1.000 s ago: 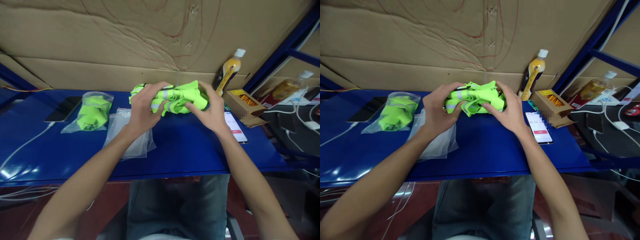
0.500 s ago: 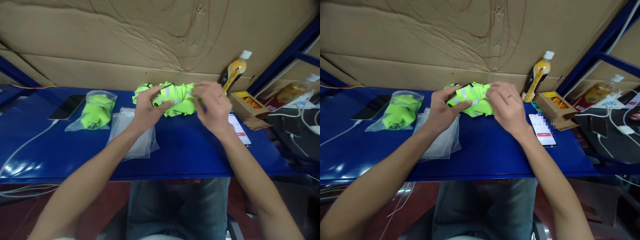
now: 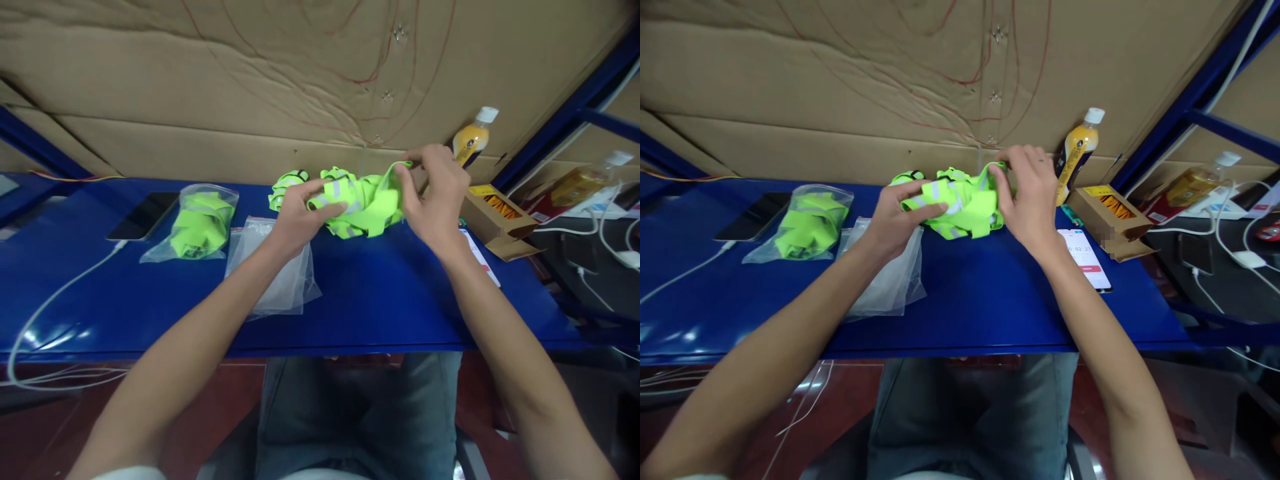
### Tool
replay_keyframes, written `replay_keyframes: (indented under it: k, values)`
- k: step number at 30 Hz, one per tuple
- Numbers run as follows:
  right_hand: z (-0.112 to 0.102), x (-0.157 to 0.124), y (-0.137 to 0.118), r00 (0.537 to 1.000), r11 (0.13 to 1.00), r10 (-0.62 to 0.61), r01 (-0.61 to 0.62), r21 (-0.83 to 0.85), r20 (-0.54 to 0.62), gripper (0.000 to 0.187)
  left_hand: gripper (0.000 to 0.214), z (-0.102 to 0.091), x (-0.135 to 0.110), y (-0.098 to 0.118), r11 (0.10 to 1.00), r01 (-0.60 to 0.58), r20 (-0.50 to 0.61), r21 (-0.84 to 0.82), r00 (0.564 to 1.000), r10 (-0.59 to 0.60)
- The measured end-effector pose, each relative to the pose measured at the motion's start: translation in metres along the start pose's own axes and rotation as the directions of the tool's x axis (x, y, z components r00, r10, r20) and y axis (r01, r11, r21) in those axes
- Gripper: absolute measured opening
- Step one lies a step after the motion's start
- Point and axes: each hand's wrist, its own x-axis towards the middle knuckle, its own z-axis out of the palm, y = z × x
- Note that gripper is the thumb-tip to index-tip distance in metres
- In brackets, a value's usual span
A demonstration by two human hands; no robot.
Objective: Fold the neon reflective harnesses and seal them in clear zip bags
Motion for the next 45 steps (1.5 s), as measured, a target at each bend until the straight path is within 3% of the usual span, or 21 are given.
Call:
replay_keyframes:
  k: [2, 5, 7, 10, 11, 13, 16, 19, 23, 26, 28, 30, 32, 34, 36, 37, 38, 39, 40, 42, 45]
  values:
    - [0.006, 0.014, 0.004, 0.978, 0.999, -0.05, 0.051, 0.002, 0.201, 0.032, 0.034, 0.0, -0.003, 0.003, 0.999, -0.009, 0.131, 0.039, 0.991, 0.004]
    - [0.008, 0.032, 0.007, 0.893, 0.992, -0.092, 0.123, -0.041, 0.44, 0.032, 0.034, 0.0, -0.006, 0.006, 0.994, -0.061, 0.226, 0.096, 0.973, 0.038]
    - [0.001, 0.036, -0.001, 0.881, 0.982, -0.11, 0.168, -0.087, 0.459, 0.029, 0.033, 0.0, -0.007, 0.007, 0.997, -0.034, 0.227, 0.067, 0.974, 0.018]
    - [-0.022, 0.026, -0.029, 0.932, 0.952, -0.232, 0.275, -0.13, 0.278, 0.03, 0.033, -0.001, -0.005, 0.009, 0.993, 0.091, 0.154, -0.074, 0.985, -0.079]
    - [-0.03, 0.02, -0.039, 0.927, 0.932, -0.317, 0.344, -0.115, 0.202, 0.036, 0.033, -0.001, -0.004, 0.01, 0.984, 0.131, 0.123, -0.125, 0.986, -0.115]
    - [-0.041, 0.005, -0.053, 0.873, 0.893, -0.387, 0.435, -0.117, 0.296, 0.058, 0.033, -0.001, -0.002, 0.013, 0.962, 0.185, 0.09, -0.201, 0.981, -0.17]
    - [-0.038, -0.013, -0.049, 0.813, 0.877, -0.286, 0.435, -0.202, 0.508, 0.086, 0.032, -0.002, -0.002, 0.017, 0.961, 0.185, 0.124, -0.204, 0.979, -0.162]
    - [-0.021, -0.019, -0.027, 0.79, 0.925, -0.17, 0.333, -0.18, 0.59, 0.107, 0.031, -0.006, -0.003, 0.016, 0.993, 0.077, 0.187, -0.09, 0.981, -0.059]
    - [-0.003, -0.014, -0.005, 0.748, 0.993, -0.102, 0.043, 0.106, 0.656, 0.079, 0.035, -0.016, -0.003, 0.009, 0.999, -0.039, 0.286, 0.018, 0.958, 0.032]
    - [0.006, -0.014, 0.001, 0.659, 0.893, -0.126, -0.25, 0.374, 0.741, 0.057, 0.038, -0.02, 0.0, 0.004, 0.997, -0.058, 0.358, 0.053, 0.933, 0.035]
    - [0.011, -0.017, 0.003, 0.632, 0.805, -0.107, -0.398, 0.44, 0.767, 0.045, 0.038, -0.019, 0.003, 0.001, 0.992, -0.092, 0.35, 0.088, 0.935, 0.056]
    - [0.014, -0.021, 0.004, 0.662, 0.756, -0.043, -0.468, 0.458, 0.748, 0.037, 0.042, -0.017, 0.004, 0.001, 0.981, -0.145, 0.253, 0.13, 0.961, 0.109]
    - [0.017, -0.025, 0.007, 0.716, 0.714, 0.06, -0.518, 0.471, 0.696, 0.036, 0.05, -0.014, 0.001, 0.005, 0.958, -0.217, 0.052, 0.186, 0.976, 0.211]
    - [0.018, -0.028, 0.009, 0.756, 0.682, 0.175, -0.555, 0.476, 0.631, 0.04, 0.054, -0.01, -0.005, 0.013, 0.877, -0.352, -0.098, 0.327, 0.91, 0.402]
    - [0.021, -0.031, 0.01, 0.786, 0.717, 0.239, -0.539, 0.443, 0.57, 0.042, 0.056, -0.005, -0.014, 0.018, 0.685, -0.515, -0.025, 0.515, 0.79, 0.612]
    - [0.022, -0.032, 0.01, 0.803, 0.753, 0.24, -0.509, 0.418, 0.545, 0.043, 0.059, -0.001, -0.018, 0.018, 0.577, -0.575, 0.08, 0.579, 0.745, 0.662]
    - [0.023, -0.033, 0.008, 0.817, 0.786, 0.225, -0.474, 0.398, 0.531, 0.043, 0.064, 0.003, -0.022, 0.016, 0.502, -0.611, 0.185, 0.612, 0.728, 0.661]
    - [0.025, -0.034, 0.005, 0.827, 0.808, 0.2, -0.442, 0.388, 0.526, 0.044, 0.068, 0.008, -0.024, 0.012, 0.474, -0.62, 0.258, 0.626, 0.737, 0.624]
    - [0.026, -0.034, 0.001, 0.832, 0.817, 0.172, -0.42, 0.395, 0.528, 0.046, 0.072, 0.013, -0.026, 0.007, 0.501, -0.595, 0.283, 0.628, 0.775, 0.565]
    - [0.027, -0.034, -0.009, 0.825, 0.796, 0.118, -0.411, 0.444, 0.553, 0.05, 0.078, 0.021, -0.027, -0.005, 0.595, -0.523, 0.257, 0.61, 0.841, 0.476]
    - [0.024, -0.033, -0.02, 0.789, 0.753, 0.035, -0.424, 0.503, 0.613, 0.051, 0.07, 0.025, -0.025, -0.012, 0.747, -0.427, 0.151, 0.51, 0.899, 0.411]
